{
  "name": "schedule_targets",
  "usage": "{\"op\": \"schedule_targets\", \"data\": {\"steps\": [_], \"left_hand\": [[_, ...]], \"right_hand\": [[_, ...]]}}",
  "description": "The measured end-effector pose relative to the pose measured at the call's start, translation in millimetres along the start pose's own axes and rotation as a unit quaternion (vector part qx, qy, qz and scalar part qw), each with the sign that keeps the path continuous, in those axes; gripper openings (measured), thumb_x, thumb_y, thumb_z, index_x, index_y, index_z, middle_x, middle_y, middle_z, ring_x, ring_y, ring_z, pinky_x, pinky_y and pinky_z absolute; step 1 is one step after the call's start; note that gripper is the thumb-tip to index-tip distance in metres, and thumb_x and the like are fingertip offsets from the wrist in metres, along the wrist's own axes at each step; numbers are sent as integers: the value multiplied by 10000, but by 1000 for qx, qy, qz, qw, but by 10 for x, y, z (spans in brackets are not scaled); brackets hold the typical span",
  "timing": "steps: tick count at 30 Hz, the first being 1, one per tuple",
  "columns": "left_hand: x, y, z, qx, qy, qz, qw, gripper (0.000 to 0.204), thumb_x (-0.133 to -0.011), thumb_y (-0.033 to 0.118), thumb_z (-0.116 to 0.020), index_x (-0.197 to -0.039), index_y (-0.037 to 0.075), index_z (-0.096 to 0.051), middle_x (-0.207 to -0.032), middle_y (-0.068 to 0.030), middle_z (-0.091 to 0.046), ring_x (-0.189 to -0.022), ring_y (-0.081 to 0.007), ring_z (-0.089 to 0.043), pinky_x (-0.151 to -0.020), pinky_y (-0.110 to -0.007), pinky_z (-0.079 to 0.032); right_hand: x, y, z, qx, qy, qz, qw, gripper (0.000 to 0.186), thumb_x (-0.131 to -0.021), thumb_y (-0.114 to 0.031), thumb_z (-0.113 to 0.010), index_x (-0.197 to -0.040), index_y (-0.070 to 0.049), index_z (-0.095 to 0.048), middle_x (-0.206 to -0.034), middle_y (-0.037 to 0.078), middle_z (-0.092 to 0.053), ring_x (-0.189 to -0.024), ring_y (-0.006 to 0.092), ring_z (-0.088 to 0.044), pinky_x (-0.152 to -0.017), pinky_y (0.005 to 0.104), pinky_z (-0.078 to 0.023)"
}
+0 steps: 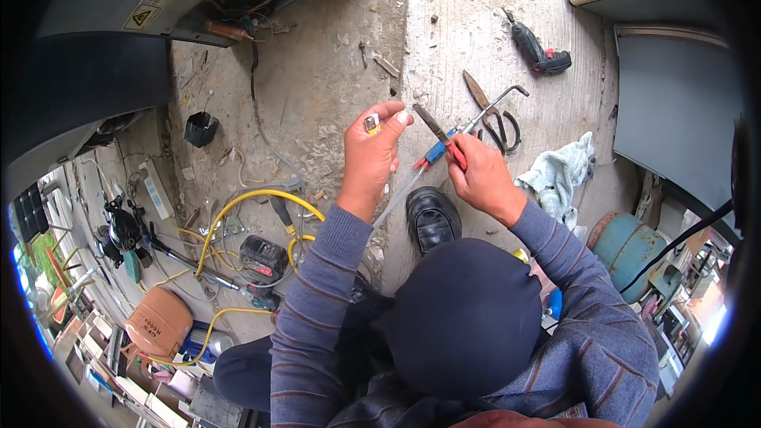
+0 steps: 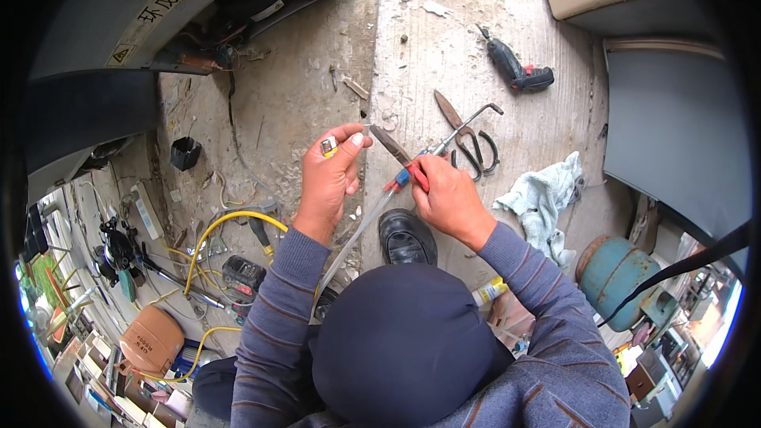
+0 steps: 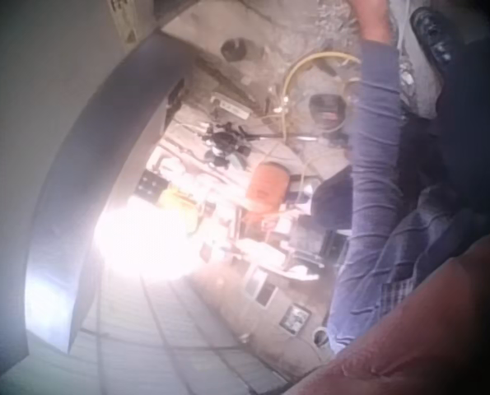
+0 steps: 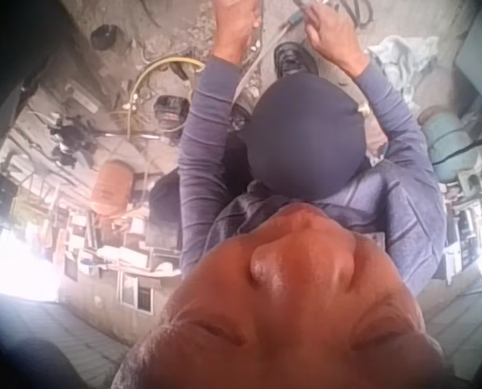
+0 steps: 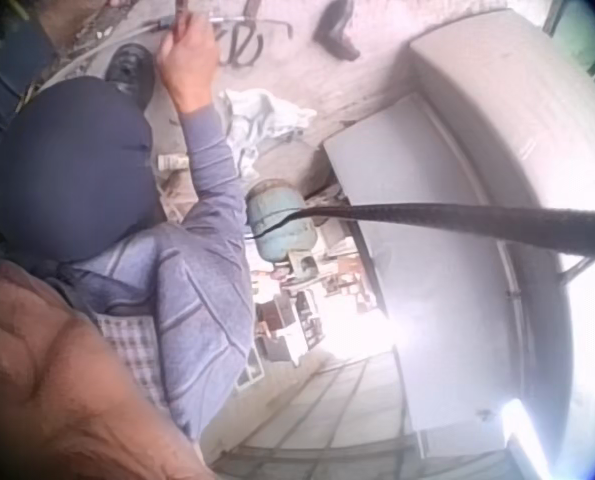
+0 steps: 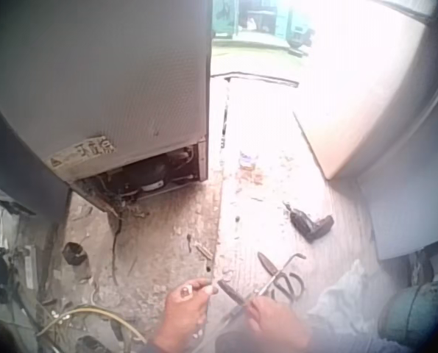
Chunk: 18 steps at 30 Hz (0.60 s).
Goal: The person sits on the floor and uses a blowtorch to heat a copper pipe connected to an appliance. They ignite the torch, apply the flame to the pipe joint, and use pliers to hold the pipe while heating it.
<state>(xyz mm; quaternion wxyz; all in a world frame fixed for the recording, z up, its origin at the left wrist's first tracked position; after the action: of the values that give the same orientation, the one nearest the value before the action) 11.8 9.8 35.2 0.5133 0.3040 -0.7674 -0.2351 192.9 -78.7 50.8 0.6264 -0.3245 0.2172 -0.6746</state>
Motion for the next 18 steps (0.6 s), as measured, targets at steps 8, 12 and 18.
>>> {"op": "schedule_targets", "data": {"steps": [8,12,18], "left_hand": [[-26,6,26,-38,37,2,999,311,-997,229,-700,-1201,0,-648,-975,-57,-707,-469,-11,-393,-408,-209,-338],[-34,-152,98,-65,67,35,995,316,-997,250,-697,-1187,1,-650,-943,-62,-707,-446,-13,-381,-395,-216,-329],[113,-547,355,-94,79,89,988,308,-1000,238,-684,-1187,-4,-649,-902,-62,-707,-439,-15,-376,-386,-223,-318]], "right_hand": [[18,32,-58,-10,-12,-14,1000,137,-933,-119,-643,-1017,-36,-573,-876,194,-622,-791,443,-632,-664,488,-514],[-25,350,-281,-273,-96,-182,940,218,-1015,-247,-578,-982,-34,-603,-761,95,-647,-647,203,-621,-573,364,-481],[-515,445,-356,-435,-203,-359,801,288,-1034,-356,-522,-1120,-101,-627,-801,-10,-653,-520,48,-432,-424,237,-317]]}}
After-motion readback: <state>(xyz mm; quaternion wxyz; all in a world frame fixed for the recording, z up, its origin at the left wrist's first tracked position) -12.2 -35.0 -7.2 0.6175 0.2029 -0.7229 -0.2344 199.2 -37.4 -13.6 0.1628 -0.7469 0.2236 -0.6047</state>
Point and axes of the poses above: each hand's wrist, its own x-axis away from the middle knuckle, its own z-axis out of the back of the hand, y = z × x, the point moved 4 cm from there along -x, towards the middle knuckle
